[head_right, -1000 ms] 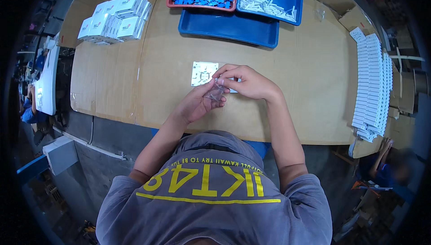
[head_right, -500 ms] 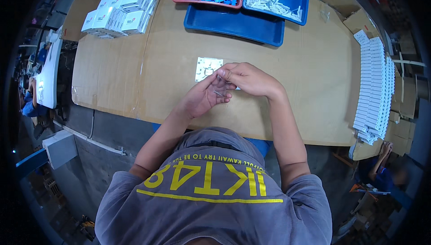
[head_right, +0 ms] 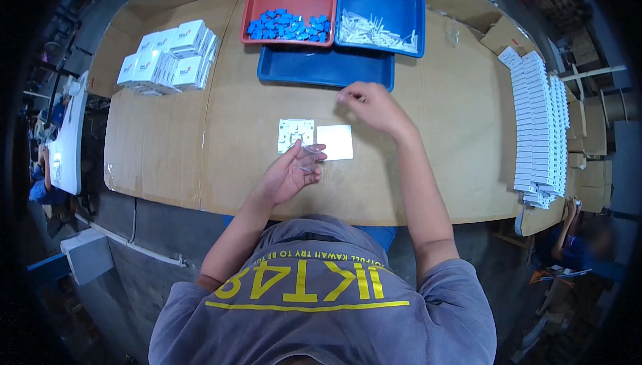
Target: The person picks up a small bag of screws and a white base, then empties the screws onto the base. They retrieve blue components from a tray, insert them into the base, snap a white cover over the assembly, and place the completed unit onto a stack.
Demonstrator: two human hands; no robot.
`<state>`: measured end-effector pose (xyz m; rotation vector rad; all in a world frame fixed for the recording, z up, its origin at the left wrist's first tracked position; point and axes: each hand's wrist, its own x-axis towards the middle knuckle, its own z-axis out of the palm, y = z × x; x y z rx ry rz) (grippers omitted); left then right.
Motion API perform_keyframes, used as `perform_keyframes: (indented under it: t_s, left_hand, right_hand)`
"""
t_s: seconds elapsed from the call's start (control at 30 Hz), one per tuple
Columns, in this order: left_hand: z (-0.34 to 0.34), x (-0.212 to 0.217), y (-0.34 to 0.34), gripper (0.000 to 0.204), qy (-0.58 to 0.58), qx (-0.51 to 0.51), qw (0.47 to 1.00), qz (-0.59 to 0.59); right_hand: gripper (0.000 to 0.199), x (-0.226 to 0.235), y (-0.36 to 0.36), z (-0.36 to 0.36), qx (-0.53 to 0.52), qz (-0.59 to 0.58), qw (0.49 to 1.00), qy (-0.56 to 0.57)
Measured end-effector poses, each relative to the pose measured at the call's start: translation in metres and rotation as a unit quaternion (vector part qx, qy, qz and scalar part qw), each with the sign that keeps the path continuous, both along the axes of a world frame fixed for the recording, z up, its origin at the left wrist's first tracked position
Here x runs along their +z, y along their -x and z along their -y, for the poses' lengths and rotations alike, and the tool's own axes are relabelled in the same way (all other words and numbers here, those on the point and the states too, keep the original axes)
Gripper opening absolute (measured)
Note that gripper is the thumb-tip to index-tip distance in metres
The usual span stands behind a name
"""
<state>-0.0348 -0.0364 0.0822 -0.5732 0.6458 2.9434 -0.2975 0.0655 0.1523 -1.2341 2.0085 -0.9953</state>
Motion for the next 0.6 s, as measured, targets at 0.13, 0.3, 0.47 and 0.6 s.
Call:
perform_keyframes:
  t_s: [0.13,0.3,0.47,0.6]
  left_hand:
    - [-0.002,-0.003,-0.009,0.058,-0.009,0.002,1.000,-0.004]
    - [-0.006,-0.005,-0.015,0.056,0.019,-0.009,1.000,-0.005]
    - [-0.006,-0.007,-0.021,0.054,0.029,-0.005,1.000,-0.003]
    - [-0.003,-0.008,-0.023,0.056,0.049,-0.006,0.999,-0.008]
  right_hand:
    - [0.022,-0.007,0.067,0.011,-0.105,-0.141,0.984,0.026]
    - [0.023,-0.026,0.146,0.035,-0.228,-0.247,0.940,0.058]
    - [0.024,-0.035,0.165,0.056,-0.180,-0.351,0.918,0.029]
    - [0.023,-0.045,0.169,0.059,-0.151,-0.374,0.915,0.027]
